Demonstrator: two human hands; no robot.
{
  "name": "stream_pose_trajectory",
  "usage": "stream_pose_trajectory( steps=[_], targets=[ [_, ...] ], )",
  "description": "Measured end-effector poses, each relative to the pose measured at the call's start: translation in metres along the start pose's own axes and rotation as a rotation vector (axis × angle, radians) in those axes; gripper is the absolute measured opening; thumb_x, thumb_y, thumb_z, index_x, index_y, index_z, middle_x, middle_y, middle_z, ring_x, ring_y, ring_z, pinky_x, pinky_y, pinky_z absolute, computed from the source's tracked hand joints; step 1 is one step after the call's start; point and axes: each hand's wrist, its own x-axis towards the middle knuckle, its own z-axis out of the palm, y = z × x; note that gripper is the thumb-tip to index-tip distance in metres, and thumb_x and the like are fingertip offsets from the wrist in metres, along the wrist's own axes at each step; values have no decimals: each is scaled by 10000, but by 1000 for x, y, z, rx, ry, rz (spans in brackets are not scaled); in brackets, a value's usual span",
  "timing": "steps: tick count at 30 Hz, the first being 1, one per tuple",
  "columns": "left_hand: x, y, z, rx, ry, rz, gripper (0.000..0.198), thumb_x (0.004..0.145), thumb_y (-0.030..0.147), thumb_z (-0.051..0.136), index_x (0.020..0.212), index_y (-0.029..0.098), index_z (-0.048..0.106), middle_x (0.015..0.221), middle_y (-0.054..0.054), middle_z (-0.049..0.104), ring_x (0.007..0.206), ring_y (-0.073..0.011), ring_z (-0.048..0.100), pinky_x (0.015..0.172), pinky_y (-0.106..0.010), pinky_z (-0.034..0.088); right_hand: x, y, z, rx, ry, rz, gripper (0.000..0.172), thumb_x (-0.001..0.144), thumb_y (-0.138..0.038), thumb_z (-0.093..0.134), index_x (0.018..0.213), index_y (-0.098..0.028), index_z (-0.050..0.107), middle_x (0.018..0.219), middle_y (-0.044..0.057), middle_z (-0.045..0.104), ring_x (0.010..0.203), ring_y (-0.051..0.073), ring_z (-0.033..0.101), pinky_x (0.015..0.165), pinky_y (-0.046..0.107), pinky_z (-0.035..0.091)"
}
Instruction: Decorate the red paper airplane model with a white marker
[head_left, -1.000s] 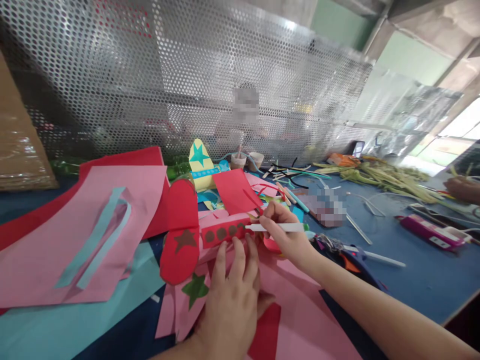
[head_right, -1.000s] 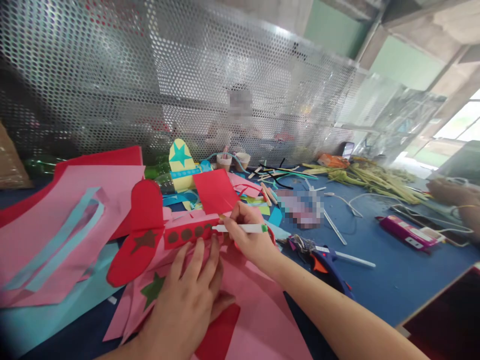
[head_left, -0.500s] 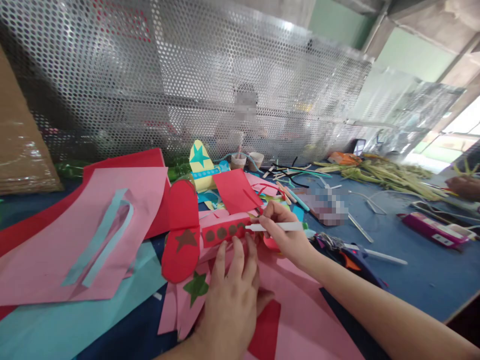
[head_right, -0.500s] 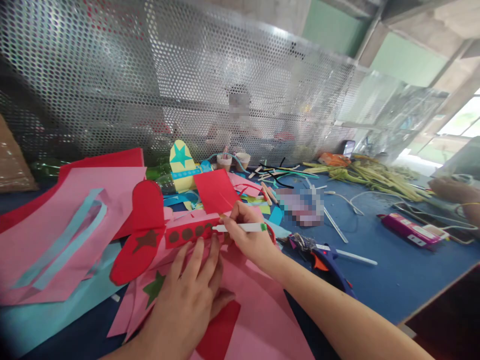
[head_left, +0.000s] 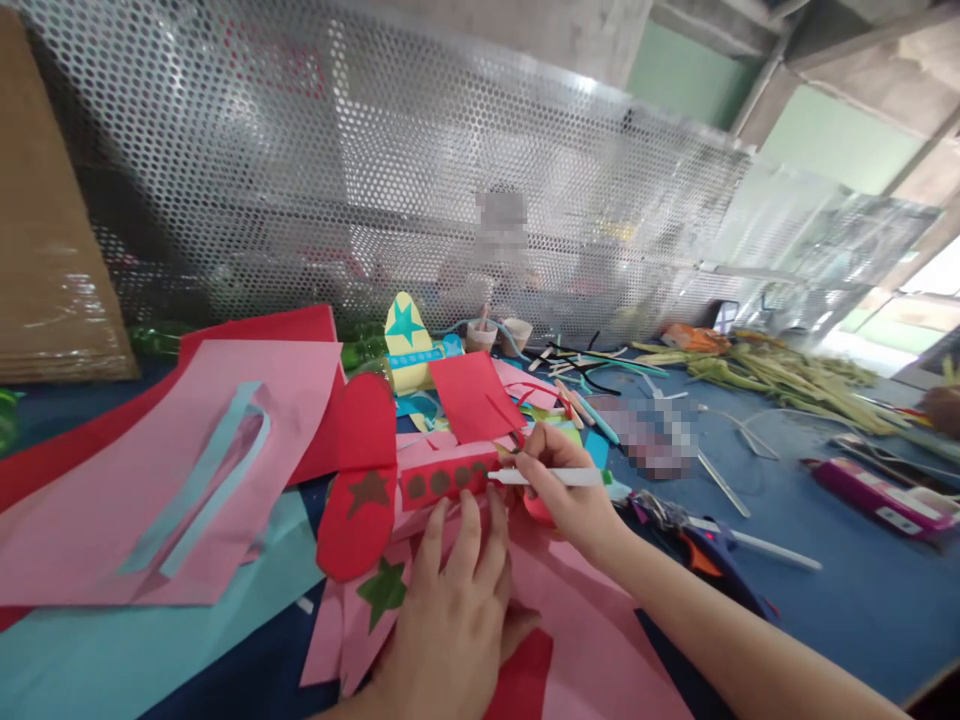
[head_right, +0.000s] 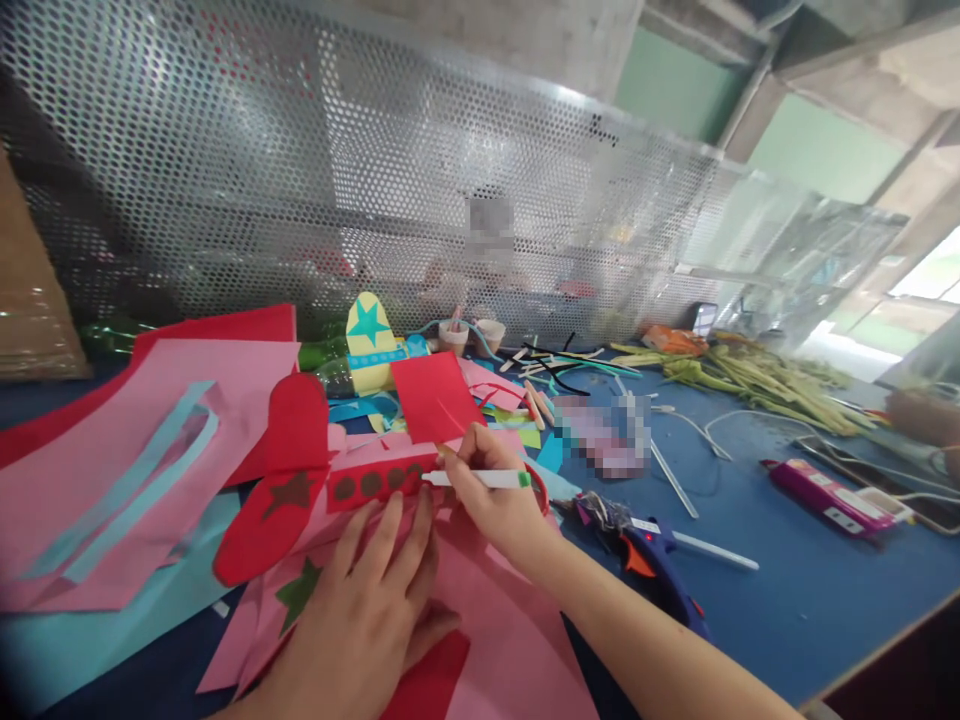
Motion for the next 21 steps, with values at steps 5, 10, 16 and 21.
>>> stream_pose_trajectory(
  steps=[5,10,16,21],
  targets=[
    [0,0,0,-20,-15,-5,527,776,631,566,1052,212,729,1274,-65,615,1206,-325,421,1044,-486,238,-2,-3,1,-59,42,-12,300,820,-353,558,605,-228,391,495,-63,433,483,112,450,516,261,390],
    [0,-2,-2,-39,-52,-5,523,801,620,540,1086,217,714,1290,-62,604,1219,-318,411,1051,-477,235,-3,-5,2,-81,34,-14,305,808,-326,572,595,-229,376,506,-58,421,486,112,425,516,260,396],
    [-1,-2,-3,-35,-73,1,510,825,607,512,1097,223,709,1307,-66,589,1220,-319,413,1053,-486,233,-2,-5,1,-76,36,-23,311,808,-329,578,588,-234,379,498,-53,430,526,130,482,674,315,477],
    [0,-2,-3,-29,-74,-5,499,839,591,502,1088,215,714,1296,-64,598,1211,-315,420,1044,-476,249,-1,-6,0,-87,40,-9,301,812,-333,570,597,-233,385,516,-48,418,521,130,467,549,272,427]
  ],
)
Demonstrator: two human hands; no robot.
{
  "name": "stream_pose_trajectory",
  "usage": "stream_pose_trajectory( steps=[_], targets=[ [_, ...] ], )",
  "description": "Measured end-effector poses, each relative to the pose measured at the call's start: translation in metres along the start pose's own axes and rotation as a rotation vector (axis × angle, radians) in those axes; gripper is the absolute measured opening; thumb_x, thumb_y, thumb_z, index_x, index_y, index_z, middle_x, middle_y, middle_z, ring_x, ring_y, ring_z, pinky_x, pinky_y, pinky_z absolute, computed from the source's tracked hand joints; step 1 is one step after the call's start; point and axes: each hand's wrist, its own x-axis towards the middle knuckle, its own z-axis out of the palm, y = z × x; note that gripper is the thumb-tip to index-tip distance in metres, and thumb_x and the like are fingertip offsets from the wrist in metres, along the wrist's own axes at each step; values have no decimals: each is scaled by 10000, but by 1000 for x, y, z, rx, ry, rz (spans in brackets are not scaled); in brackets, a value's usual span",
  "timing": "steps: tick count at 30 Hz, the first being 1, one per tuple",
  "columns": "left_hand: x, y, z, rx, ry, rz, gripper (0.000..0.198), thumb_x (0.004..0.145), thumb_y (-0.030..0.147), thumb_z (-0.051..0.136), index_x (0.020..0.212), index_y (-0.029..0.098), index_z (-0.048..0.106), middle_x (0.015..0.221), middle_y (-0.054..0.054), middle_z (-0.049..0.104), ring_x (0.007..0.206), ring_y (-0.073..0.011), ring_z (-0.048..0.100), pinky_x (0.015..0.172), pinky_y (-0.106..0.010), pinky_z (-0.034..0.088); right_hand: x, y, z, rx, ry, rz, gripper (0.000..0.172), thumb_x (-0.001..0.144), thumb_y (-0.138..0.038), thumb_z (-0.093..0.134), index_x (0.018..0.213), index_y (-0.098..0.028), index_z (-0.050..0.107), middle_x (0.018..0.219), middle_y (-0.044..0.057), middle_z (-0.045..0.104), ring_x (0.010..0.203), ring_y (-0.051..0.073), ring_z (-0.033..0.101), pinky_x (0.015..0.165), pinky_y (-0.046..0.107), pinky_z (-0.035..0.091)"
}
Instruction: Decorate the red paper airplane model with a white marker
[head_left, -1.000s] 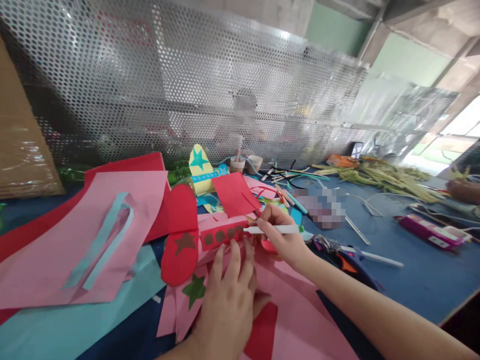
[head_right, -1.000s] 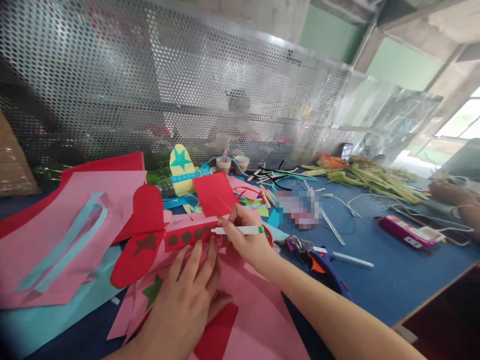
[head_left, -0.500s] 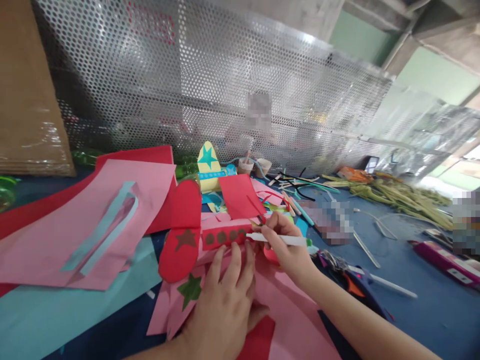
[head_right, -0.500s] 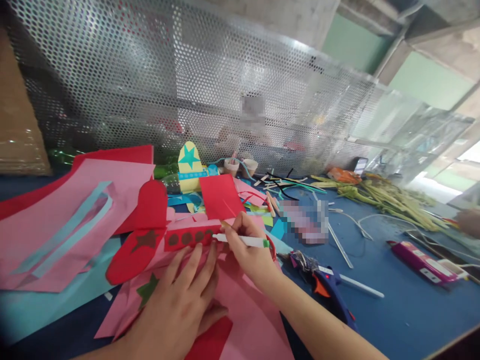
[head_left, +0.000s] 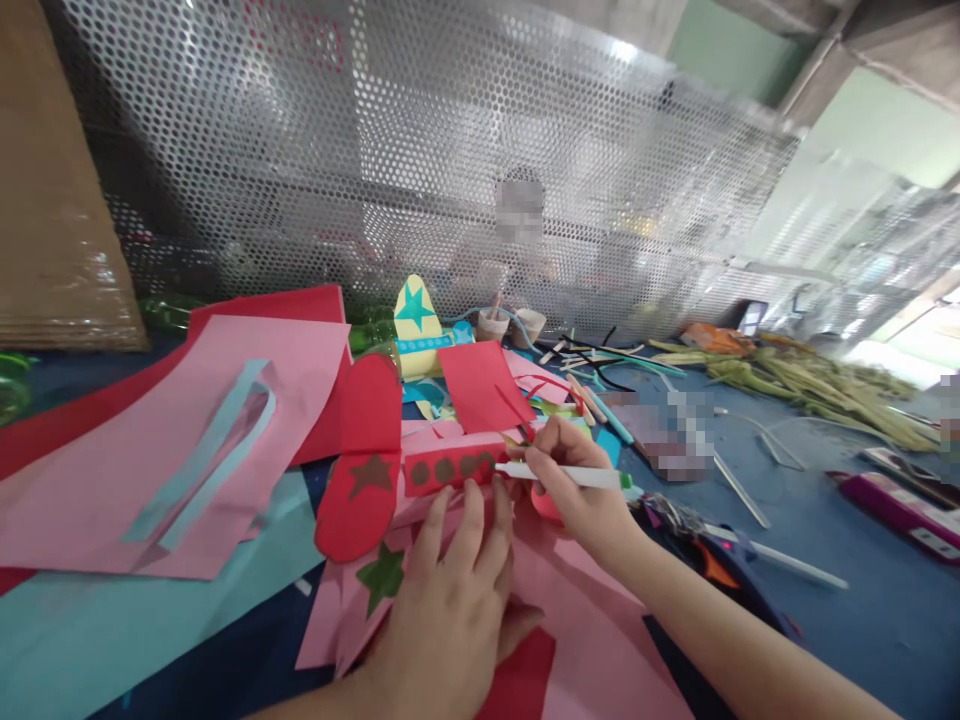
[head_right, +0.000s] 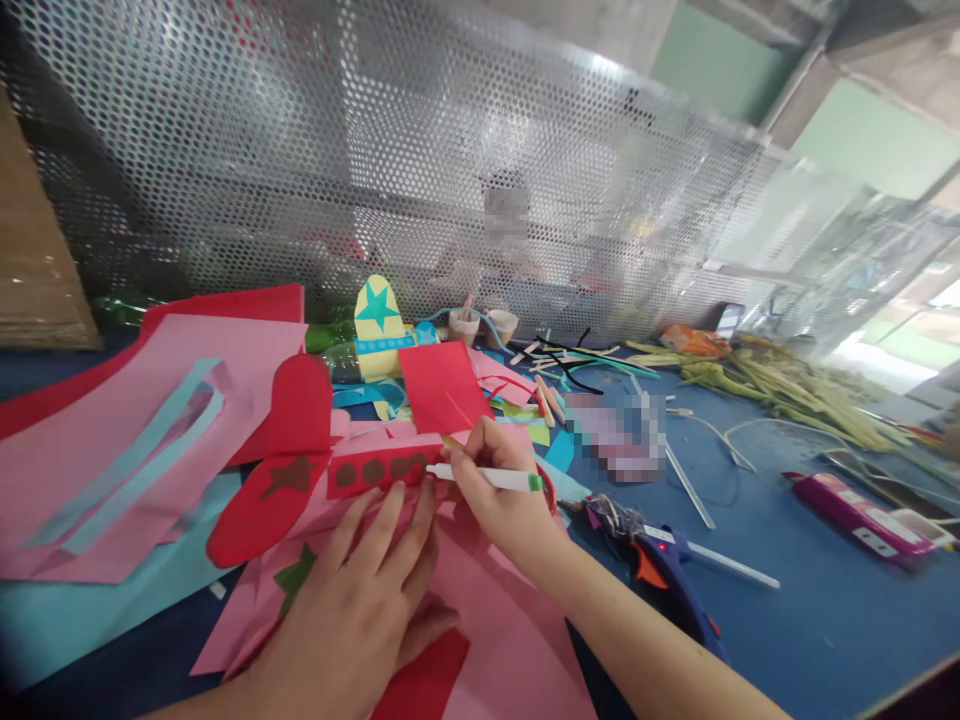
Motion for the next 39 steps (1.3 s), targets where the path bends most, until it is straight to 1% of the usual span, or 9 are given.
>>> stream_pose_trajectory(
  steps=[9,21,27,30,33,35,36,37,39],
  targets=[
    [0,1,1,-4,18,-5,475,793,607,563,1016,228,742,1274,-53,618,1185,-302,425,1032,-465,262,-1,3,1,-18,-6,6,276,849,-316,551,646,-225,390,560,-50,436,519,113,445,520,259,391],
    [0,0,1,2,20,0,497,795,597,567,1055,206,729,1265,-75,618,1204,-316,409,1034,-474,258,0,2,1,36,-27,22,288,848,-331,553,643,-227,379,539,-63,409,482,104,423,485,256,363],
    [1,1,2,2,18,-1,494,785,595,578,1048,206,729,1261,-69,624,1192,-312,428,1033,-474,265,0,2,1,29,-16,17,277,848,-313,547,642,-229,381,537,-63,415,487,109,440,506,267,364],
    [2,1,-1,14,44,-10,414,811,512,580,1037,198,727,1249,-74,632,1164,-305,469,1000,-447,303,0,1,1,28,-18,18,281,850,-317,544,642,-229,377,531,-64,422,479,107,433,498,262,358],
    [8,-9,-17,31,83,22,268,819,265,552,1007,180,723,1141,-95,683,1055,-269,556,886,-383,378,1,1,1,54,-24,24,283,853,-345,549,651,-229,390,536,-57,447,487,112,456,483,254,366],
    [21,-24,-33,46,36,39,323,813,151,476,1054,169,692,1073,-104,698,971,-245,596,813,-363,408,1,2,1,76,-39,34,276,859,-372,548,673,-229,403,540,-52,471,488,116,475,478,253,377],
    [30,-35,-42,43,7,60,352,806,118,447,1068,155,679,1035,-111,700,939,-245,607,815,-369,416,1,2,1,84,-45,38,274,861,-381,547,683,-229,405,541,-51,478,484,116,477,475,253,378],
    [40,-46,-49,18,-71,58,359,797,92,440,1059,164,674,994,-97,702,906,-234,612,807,-361,421,1,2,2,90,-50,40,274,861,-386,548,690,-229,403,542,-52,479,478,114,474,471,251,375],
    [64,-71,-58,-100,-272,-7,260,814,122,458,899,185,695,880,-72,699,848,-219,616,777,-334,432,1,2,2,99,-56,36,276,855,-382,560,695,-229,395,542,-58,469,467,107,460,465,245,363]
  ],
)
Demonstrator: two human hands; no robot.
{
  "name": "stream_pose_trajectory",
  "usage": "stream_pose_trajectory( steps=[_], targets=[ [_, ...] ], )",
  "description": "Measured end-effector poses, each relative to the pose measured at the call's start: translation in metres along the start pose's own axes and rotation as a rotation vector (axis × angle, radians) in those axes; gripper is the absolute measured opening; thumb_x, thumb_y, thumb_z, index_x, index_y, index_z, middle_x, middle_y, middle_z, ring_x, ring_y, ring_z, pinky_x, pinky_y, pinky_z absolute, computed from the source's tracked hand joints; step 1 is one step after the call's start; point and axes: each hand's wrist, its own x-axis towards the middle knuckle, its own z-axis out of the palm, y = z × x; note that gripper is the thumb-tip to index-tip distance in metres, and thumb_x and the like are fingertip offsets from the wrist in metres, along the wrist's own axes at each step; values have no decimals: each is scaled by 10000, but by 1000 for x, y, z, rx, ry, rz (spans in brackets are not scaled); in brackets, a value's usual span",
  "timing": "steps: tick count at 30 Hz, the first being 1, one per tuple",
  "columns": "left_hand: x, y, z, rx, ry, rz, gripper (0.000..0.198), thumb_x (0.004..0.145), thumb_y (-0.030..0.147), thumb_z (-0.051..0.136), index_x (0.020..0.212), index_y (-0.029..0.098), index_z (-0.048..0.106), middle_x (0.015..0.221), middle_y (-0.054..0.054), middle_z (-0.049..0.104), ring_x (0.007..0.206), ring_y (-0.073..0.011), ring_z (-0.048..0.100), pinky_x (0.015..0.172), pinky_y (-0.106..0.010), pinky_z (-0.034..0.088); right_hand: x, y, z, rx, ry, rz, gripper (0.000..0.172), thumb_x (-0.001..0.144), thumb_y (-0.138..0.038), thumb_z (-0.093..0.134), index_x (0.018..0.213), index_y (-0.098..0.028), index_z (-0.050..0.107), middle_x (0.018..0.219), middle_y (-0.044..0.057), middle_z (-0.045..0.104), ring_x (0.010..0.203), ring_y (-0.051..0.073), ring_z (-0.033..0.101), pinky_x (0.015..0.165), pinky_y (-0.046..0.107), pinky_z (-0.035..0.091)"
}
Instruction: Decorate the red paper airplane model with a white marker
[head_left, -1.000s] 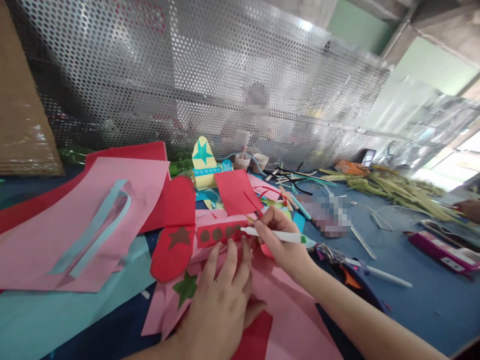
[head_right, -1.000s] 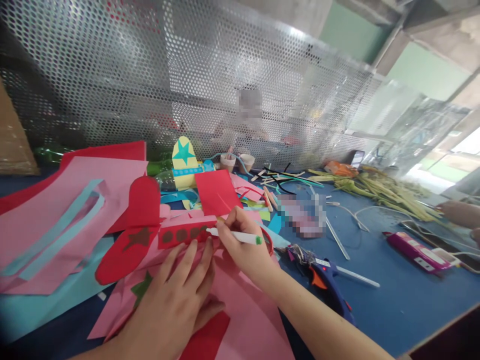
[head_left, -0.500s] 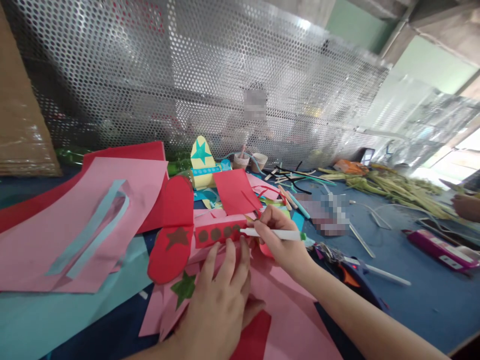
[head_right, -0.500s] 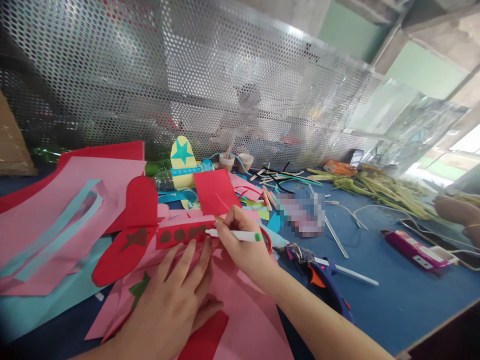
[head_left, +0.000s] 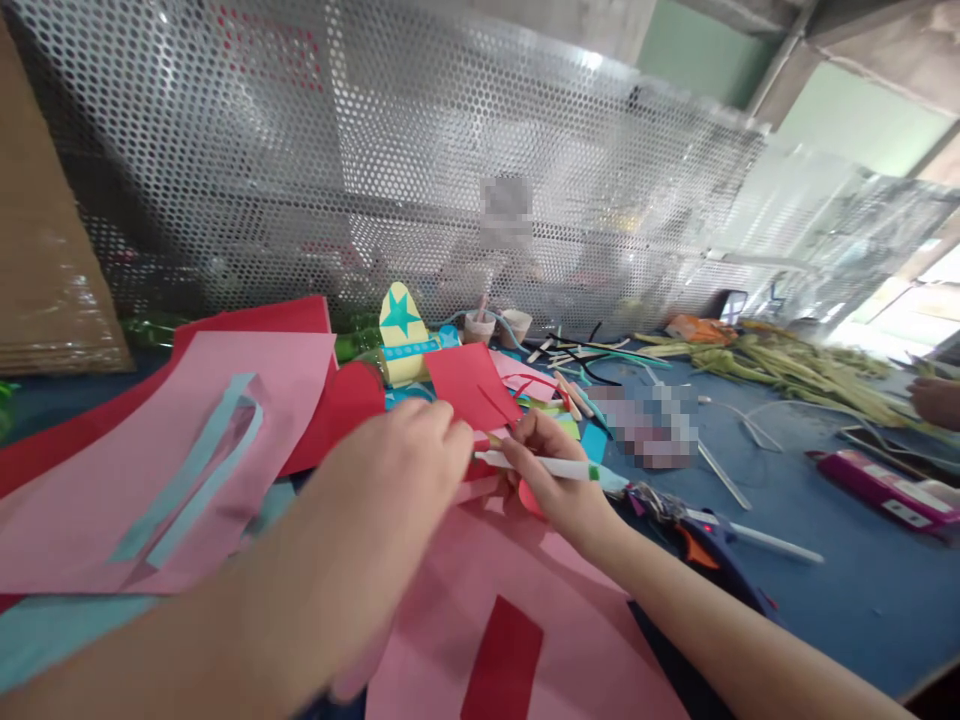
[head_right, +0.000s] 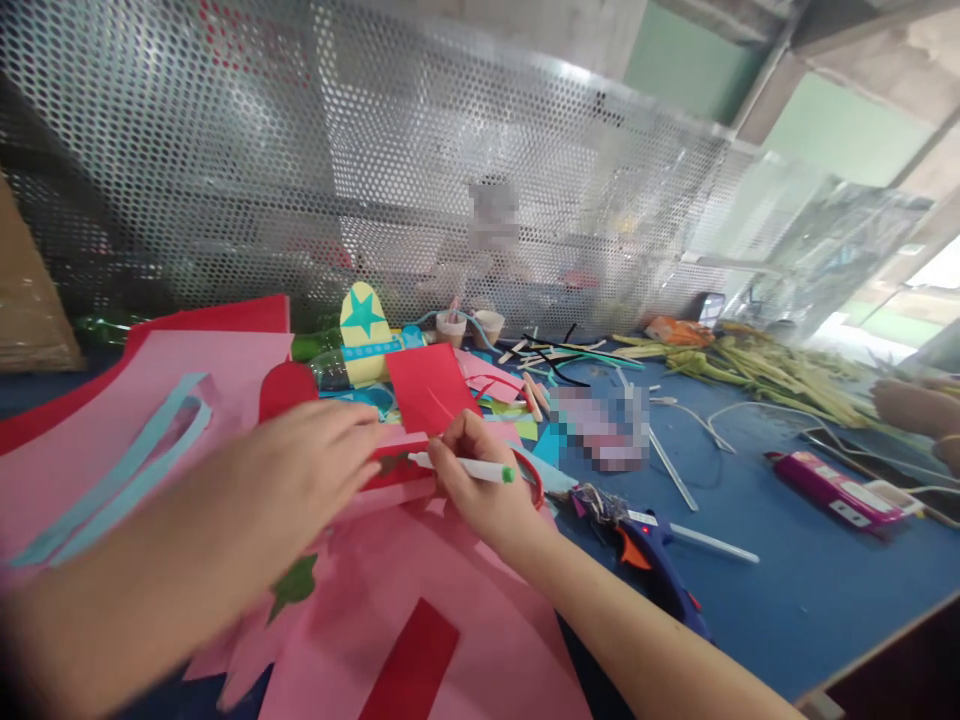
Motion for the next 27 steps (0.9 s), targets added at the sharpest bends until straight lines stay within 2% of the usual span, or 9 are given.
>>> stream_pose_trajectory(
  steps=[1,3,6,9,17,23,27],
  targets=[
    [11,-11,-6,-64,-105,-41,228,829,158,465,815,182,692,810,-60,692,776,-204,617,723,-311,434,0,0,1,1,-3,0,280,850,-378,567,693,-229,390,543,-60,463,466,105,458,462,242,357],
    [29,-30,-12,-205,-274,-133,213,846,233,484,790,180,682,803,-45,693,707,-179,617,622,-261,413,0,-1,2,-7,-4,7,285,841,-374,573,688,-229,383,543,-63,453,465,104,456,454,237,345],
    [45,-46,-8,-366,-432,-168,170,796,282,541,803,184,680,786,-31,706,672,-163,622,542,-220,371,0,-1,3,-25,18,4,287,833,-352,571,669,-229,370,538,-68,428,454,96,423,443,231,320],
    [47,-50,-1,-528,-560,-145,151,789,311,547,796,186,632,724,-5,700,588,-136,612,499,-200,364,0,0,4,-15,20,-18,279,825,-302,570,659,-228,359,551,-72,412,461,88,392,454,229,314],
    [43,-55,11,-563,-505,-109,143,794,336,554,791,204,609,774,-1,704,666,-150,626,533,-202,383,-2,-2,4,-44,10,-25,245,825,-232,539,661,-226,357,564,-69,403,489,91,389,475,228,307],
    [47,-57,10,-586,-588,-113,256,810,446,524,819,205,611,805,-19,713,669,-165,634,537,-224,400,-4,-5,4,-85,-6,-28,239,819,-233,544,657,-224,368,569,-66,397,496,88,370,482,226,316],
    [47,-56,11,-576,-563,-111,302,810,491,511,803,205,609,809,-30,712,702,-183,638,548,-235,397,-4,-5,3,-90,-5,17,236,827,-252,537,667,-227,365,540,-73,401,456,87,392,461,229,312]
  ],
)
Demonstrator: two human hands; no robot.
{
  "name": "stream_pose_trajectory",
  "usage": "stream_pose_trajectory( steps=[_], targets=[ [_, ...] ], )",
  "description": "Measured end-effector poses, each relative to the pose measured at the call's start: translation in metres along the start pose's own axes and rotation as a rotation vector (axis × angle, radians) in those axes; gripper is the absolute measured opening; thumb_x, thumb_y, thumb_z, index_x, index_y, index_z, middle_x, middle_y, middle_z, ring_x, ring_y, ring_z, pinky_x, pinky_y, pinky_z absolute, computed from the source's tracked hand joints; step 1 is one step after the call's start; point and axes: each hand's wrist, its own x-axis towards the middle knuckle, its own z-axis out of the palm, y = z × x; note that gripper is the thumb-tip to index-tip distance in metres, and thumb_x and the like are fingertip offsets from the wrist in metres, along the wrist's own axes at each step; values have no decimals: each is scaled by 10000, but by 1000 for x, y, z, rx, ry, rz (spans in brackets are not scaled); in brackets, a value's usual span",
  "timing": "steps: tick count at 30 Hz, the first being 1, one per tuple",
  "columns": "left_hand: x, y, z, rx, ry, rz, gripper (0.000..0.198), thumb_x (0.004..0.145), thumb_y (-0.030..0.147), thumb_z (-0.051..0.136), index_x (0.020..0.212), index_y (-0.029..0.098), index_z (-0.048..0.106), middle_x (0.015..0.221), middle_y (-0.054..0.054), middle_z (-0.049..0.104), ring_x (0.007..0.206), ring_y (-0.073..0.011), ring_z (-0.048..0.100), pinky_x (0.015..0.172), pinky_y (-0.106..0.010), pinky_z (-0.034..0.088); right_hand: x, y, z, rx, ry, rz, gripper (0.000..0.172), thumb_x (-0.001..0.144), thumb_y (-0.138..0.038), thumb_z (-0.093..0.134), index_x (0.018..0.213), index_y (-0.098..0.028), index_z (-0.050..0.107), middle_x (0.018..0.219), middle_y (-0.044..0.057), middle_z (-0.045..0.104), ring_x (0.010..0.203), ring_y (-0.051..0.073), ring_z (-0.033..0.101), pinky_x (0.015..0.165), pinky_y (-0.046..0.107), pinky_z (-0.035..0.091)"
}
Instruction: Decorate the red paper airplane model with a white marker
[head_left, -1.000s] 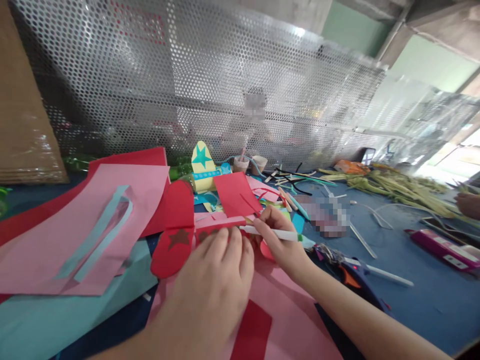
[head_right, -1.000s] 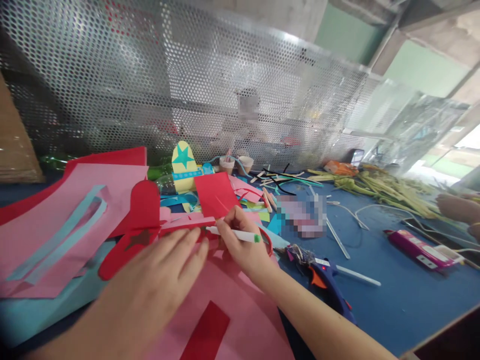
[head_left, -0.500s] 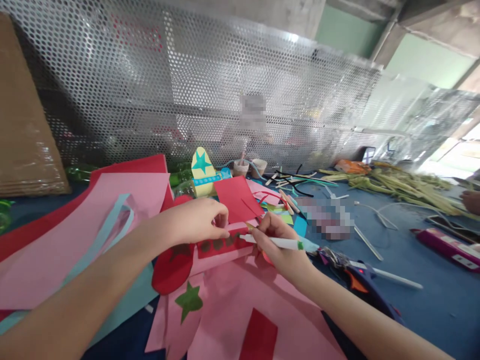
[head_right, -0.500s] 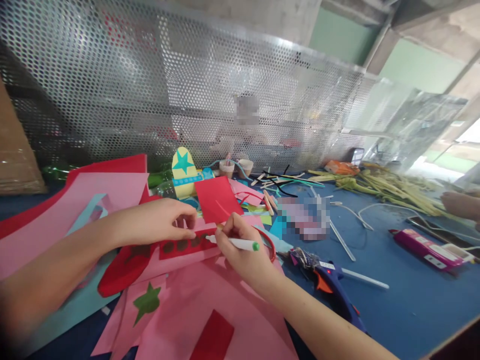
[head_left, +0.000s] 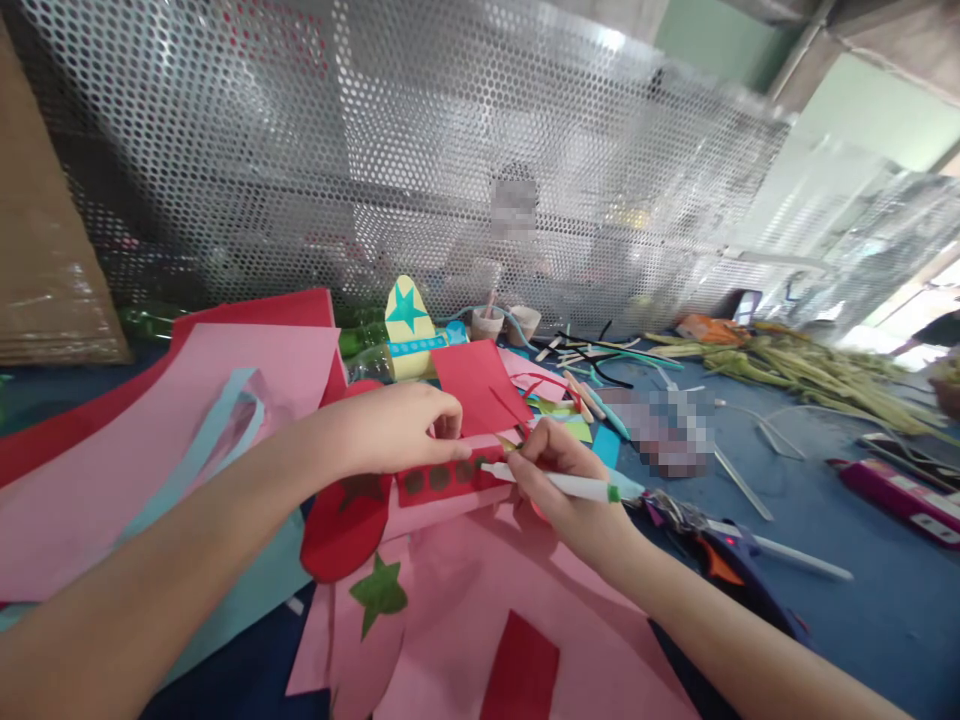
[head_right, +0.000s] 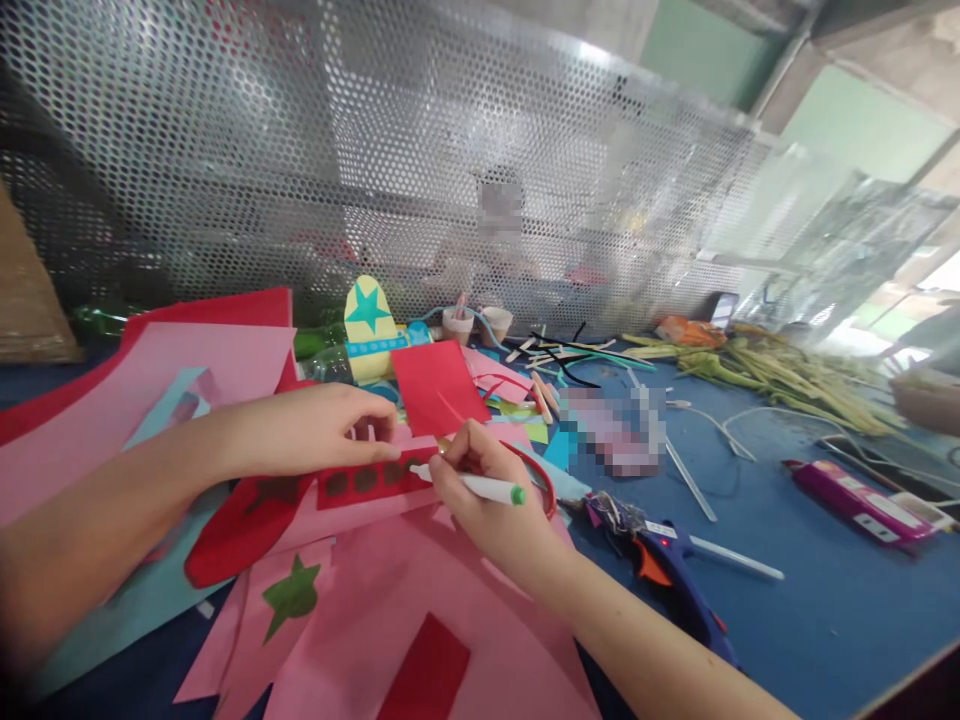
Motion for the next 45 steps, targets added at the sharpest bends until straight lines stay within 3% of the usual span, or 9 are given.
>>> stream_pose_trajectory(
  steps=[26,45],
  targets=[
    [-1,2,2,15,33,-30,257,804,453,514,764,213,598,802,-21,696,634,-159,607,512,-230,363,-1,-3,-1,-19,-21,-28,226,813,-215,526,663,-224,357,579,-61,422,512,93,413,502,227,332],
    [0,1,3,8,30,-15,269,797,462,512,770,209,598,805,-29,704,646,-164,613,520,-231,365,1,-6,-1,-59,41,-41,251,790,-212,529,626,-224,339,538,-69,353,485,83,313,457,219,288]
  ],
)
